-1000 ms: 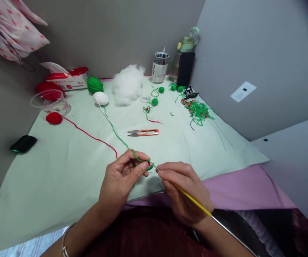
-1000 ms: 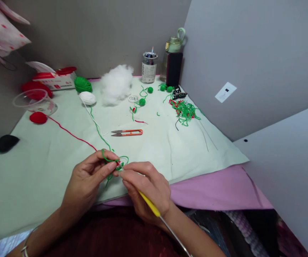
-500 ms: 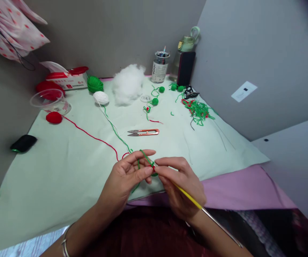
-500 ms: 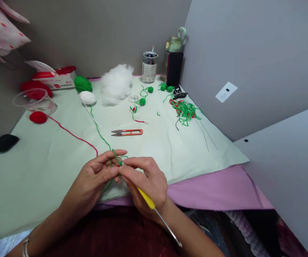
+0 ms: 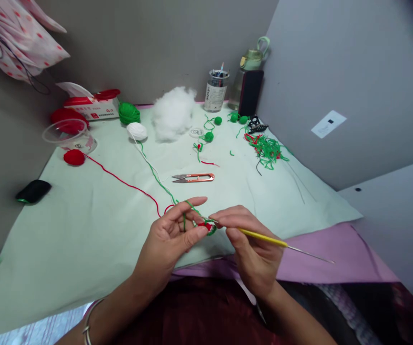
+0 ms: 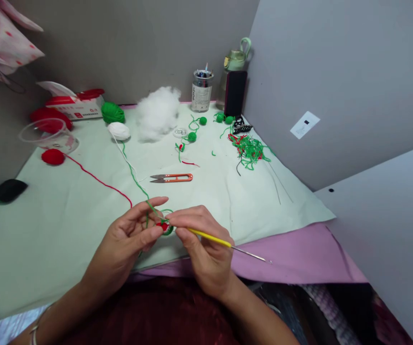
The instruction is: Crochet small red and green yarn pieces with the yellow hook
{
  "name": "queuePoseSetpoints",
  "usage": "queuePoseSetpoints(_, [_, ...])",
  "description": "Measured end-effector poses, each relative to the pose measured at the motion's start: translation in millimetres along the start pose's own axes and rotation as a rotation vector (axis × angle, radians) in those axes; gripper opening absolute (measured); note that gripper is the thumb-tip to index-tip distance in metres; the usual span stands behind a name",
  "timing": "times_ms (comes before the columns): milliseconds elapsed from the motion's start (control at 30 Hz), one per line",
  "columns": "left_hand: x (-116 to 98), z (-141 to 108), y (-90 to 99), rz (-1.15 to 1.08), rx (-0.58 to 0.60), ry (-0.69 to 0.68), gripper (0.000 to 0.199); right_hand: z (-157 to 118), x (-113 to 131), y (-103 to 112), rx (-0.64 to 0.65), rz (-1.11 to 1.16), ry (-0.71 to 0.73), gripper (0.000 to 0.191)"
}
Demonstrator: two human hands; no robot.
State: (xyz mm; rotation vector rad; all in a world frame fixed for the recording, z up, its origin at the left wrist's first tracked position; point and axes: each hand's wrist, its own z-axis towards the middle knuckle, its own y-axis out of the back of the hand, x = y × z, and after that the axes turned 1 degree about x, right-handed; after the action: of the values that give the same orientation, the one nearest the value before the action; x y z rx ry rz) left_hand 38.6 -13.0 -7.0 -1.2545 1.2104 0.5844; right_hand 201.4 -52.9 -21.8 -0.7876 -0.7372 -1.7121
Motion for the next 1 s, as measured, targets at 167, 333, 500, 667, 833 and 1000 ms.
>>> queuePoseSetpoints(167, [2.0,-6.3,-3.6,0.145,-0.159,-0.204,0.042,-4.8,5.0,0.9,0.028,-0.1,0.133,0.03])
queuePoseSetpoints(333, [3.1,-10.2,-4.4,0.266,-0.204,-0.335,0.04,-8.1,7.7,3.8,0.098,-0.243,0.276,0.029])
queuePoseSetpoints(500, [3.7,-9.9,-3.1,0.321,-0.212,-0.412,0.043,-8.9,10.4,7.2,0.131,-0.295,0.291,0.032])
queuePoseSetpoints(667, [7.9,-11.9,1.5,0.381,-0.201,-0.455,0.047,-7.4,13.8,8.4,0.161,-0.318,0.291,0.032])
queuePoseSetpoints(833, [8.1,-12.2,5.8,0.409,-0.158,-0.448,0.045,-10.4,8.8,6.2,0.179,-0.308,0.311,0.03])
queuePoseSetpoints(1000, [2.2,-11.4,0.4,0.273,-0.154,-0.315,0.039,-11.1,4.1,1.9,0.094,-0.417,0.428,0.029])
